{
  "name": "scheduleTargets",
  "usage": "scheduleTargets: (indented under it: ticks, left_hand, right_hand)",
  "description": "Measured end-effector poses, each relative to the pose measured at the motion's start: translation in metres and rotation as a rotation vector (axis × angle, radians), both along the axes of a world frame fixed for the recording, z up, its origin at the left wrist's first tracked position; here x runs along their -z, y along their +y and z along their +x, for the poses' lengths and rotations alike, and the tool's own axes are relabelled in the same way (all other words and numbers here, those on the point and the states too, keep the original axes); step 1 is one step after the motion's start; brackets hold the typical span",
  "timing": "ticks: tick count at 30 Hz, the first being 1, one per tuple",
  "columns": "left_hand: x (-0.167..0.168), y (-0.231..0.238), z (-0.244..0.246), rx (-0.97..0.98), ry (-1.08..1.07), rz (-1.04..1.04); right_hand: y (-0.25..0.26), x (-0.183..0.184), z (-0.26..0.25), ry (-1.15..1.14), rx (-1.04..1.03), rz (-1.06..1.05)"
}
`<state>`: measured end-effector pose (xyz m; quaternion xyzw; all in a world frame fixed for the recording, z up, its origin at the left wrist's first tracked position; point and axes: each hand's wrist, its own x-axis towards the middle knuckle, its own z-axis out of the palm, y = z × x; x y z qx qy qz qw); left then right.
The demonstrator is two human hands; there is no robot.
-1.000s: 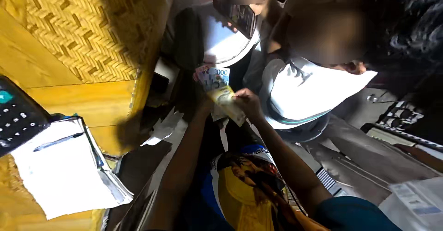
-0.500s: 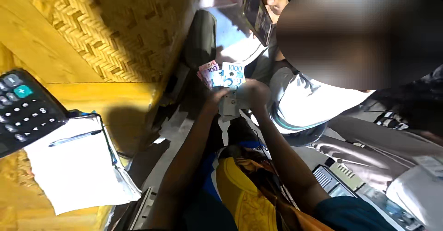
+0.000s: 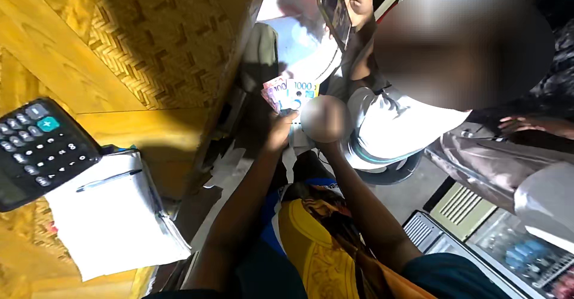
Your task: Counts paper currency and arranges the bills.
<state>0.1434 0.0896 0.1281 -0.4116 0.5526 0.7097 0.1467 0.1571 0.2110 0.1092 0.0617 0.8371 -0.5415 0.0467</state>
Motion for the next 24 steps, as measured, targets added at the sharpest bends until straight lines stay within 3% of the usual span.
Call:
scheduleTargets:
  ticks: [4, 7, 13, 19, 24]
  left_hand:
    - [-0.005, 0.003, -0.001, -0.037, 0.012, 0.03]
    - [-0.02, 0.005, -0.003, -0.044, 0.025, 0.068]
    - [-0.021, -0.013, -0.01, -0.11, 0.0, 0.284]
    - [0.004, -0.031, -0.009, 0.025, -0.004, -0.015]
    - [0.007, -0.049, -0.012, 0.069, 0.129, 0.027]
  right_hand:
    - [-0.01, -0.009, 0.007, -0.05, 0.01, -0.021]
    - [-0.015, -0.011, 0.009, -0.082, 0.158, -0.064]
    - [-0.019, -0.011, 0.0, -0.254, 0.343, -0.385]
    - [-0.022, 0.001, -0.003, -0.28, 0.342, -0.416]
    - [-0.01, 0.013, -0.013, -0.278, 0.221, -0.441]
